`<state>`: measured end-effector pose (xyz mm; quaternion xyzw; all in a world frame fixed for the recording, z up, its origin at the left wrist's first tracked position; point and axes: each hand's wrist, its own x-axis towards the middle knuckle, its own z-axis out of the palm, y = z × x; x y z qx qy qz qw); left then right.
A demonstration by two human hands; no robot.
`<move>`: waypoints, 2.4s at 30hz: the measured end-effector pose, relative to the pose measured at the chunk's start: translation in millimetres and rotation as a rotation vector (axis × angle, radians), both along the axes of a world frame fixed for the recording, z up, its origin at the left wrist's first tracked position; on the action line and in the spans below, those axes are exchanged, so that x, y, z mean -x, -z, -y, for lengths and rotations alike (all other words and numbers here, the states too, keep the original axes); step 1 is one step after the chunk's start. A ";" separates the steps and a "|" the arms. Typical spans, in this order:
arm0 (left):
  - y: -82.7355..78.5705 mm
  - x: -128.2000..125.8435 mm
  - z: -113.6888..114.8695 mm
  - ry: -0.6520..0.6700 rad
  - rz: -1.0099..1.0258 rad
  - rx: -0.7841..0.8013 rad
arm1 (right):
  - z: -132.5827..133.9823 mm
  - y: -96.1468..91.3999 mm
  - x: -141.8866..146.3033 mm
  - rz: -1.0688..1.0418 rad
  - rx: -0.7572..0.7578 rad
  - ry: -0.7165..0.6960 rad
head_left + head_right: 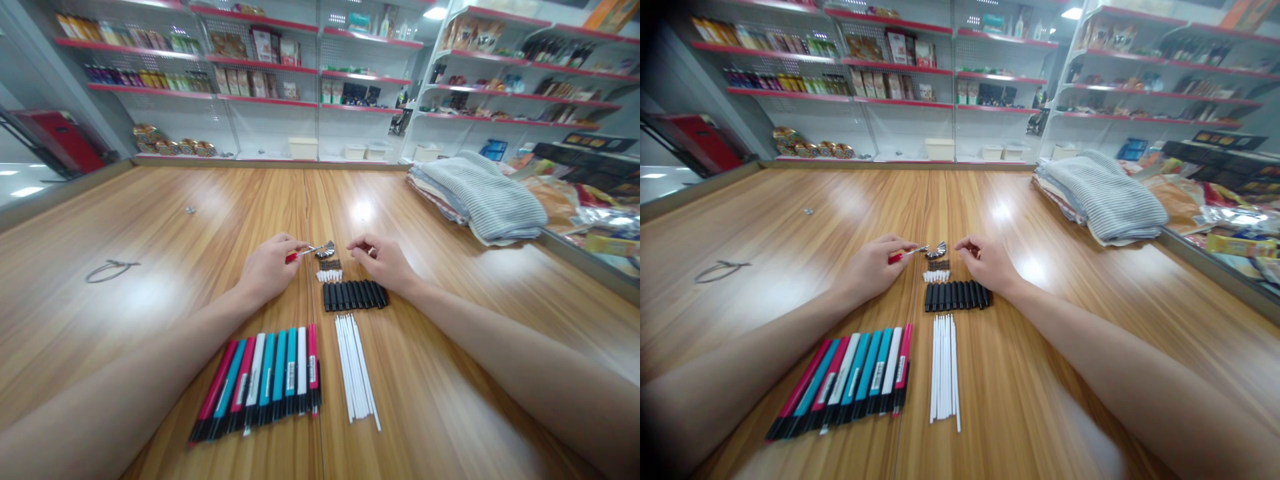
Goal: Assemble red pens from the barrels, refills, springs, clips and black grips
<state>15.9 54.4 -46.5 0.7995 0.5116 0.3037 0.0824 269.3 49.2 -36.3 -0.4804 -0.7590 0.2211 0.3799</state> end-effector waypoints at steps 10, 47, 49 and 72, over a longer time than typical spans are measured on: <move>-7.3 -4.4 6.5 0.079 0.086 0.000 | -8.4 -6.4 -11.1 -0.230 0.317 -0.197; -14.2 -7.1 17.0 0.194 -0.043 -0.039 | -13.6 -35.0 -48.9 0.177 0.837 -0.470; -14.1 -7.0 17.1 0.195 -0.043 -0.037 | -13.1 -35.7 -48.4 0.166 0.845 -0.473; -13.8 -6.9 16.3 0.223 -0.053 -0.038 | -13.6 -34.7 -48.6 0.197 0.833 -0.477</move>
